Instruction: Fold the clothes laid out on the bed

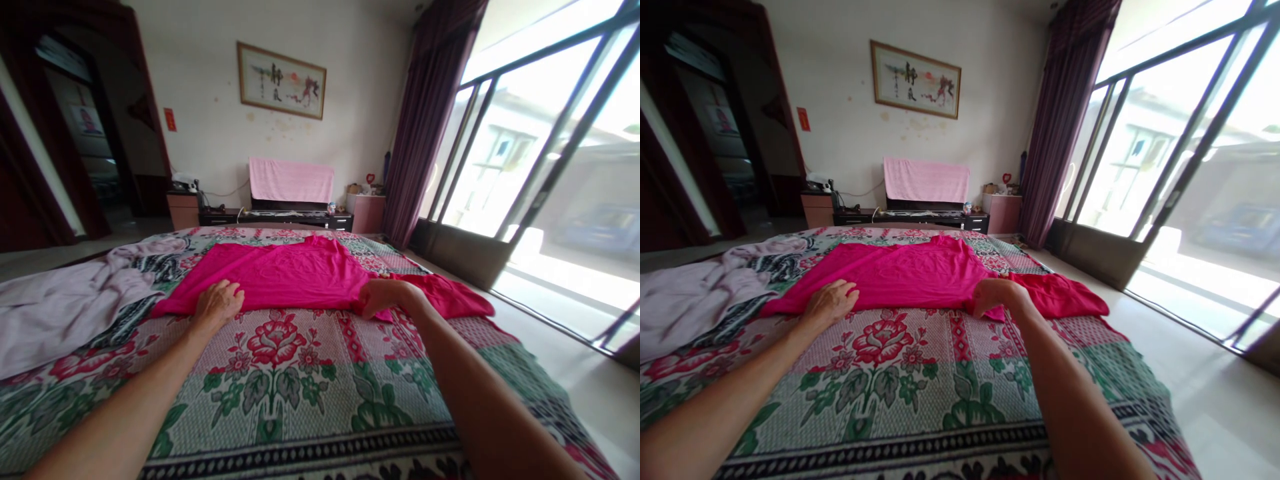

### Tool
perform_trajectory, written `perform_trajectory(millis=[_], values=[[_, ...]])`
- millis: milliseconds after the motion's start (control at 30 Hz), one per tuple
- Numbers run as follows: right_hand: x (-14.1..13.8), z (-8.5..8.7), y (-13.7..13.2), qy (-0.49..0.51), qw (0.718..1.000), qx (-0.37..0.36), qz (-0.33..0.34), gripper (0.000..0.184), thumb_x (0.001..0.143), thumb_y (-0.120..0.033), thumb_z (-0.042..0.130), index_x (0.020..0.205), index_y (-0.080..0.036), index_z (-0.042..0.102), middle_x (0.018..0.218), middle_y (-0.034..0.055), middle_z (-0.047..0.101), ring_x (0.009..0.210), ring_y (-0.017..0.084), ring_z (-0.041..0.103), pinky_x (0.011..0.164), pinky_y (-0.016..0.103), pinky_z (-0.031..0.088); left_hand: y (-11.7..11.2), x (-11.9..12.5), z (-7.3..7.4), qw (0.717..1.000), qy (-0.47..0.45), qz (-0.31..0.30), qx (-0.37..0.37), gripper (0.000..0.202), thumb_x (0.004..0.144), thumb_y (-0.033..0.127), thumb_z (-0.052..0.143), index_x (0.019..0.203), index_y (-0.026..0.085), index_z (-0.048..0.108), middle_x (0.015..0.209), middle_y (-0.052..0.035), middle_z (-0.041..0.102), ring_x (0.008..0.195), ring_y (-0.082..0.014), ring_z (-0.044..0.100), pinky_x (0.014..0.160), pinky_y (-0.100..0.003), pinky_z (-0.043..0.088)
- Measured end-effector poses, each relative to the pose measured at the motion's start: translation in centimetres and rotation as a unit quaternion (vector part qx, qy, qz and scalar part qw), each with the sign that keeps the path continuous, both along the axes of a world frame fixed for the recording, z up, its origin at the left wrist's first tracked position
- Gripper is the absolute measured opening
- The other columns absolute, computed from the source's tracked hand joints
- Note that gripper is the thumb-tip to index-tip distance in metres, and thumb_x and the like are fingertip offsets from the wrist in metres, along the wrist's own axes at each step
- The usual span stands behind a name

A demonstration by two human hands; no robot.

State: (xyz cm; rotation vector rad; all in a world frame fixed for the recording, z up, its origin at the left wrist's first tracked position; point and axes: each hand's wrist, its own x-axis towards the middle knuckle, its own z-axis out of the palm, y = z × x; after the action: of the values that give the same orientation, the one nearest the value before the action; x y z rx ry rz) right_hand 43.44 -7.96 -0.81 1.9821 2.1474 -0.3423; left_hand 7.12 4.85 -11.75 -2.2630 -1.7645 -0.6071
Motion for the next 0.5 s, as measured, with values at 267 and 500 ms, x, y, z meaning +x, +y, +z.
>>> perform_trajectory(millis=[267,500], values=[[-1.7,-3.0,1.9,0.031,0.993,0.058,0.099,0.008,0.068,-0.019,0.062,0.074,-0.018,0.067,0.070,0.0006,0.063,0.066,0.013,0.054,0.059,0.023,0.035,-2.5,0.0,3.0,0.992,-0.027,-0.028,-0.118,0.033,0.091,0.035,0.053,0.119,0.019,0.057,0.122,-0.0098,0.057,0.103,-0.0198,0.058,0.088,-0.041,0.051],[-0.1,-3.3,2.4,0.088,0.988,0.081,0.099,0.027,0.082,-0.030,0.049,0.056,-0.019,0.049,0.058,0.0017,0.051,0.053,0.012,0.044,0.055,0.028,0.032,-2.6,-3.8,5.7,0.986,-0.049,0.015,-0.161,0.037,0.089,0.036,0.056,0.120,0.017,0.056,0.122,-0.0091,0.057,0.105,-0.0219,0.058,0.086,-0.042,0.052]])
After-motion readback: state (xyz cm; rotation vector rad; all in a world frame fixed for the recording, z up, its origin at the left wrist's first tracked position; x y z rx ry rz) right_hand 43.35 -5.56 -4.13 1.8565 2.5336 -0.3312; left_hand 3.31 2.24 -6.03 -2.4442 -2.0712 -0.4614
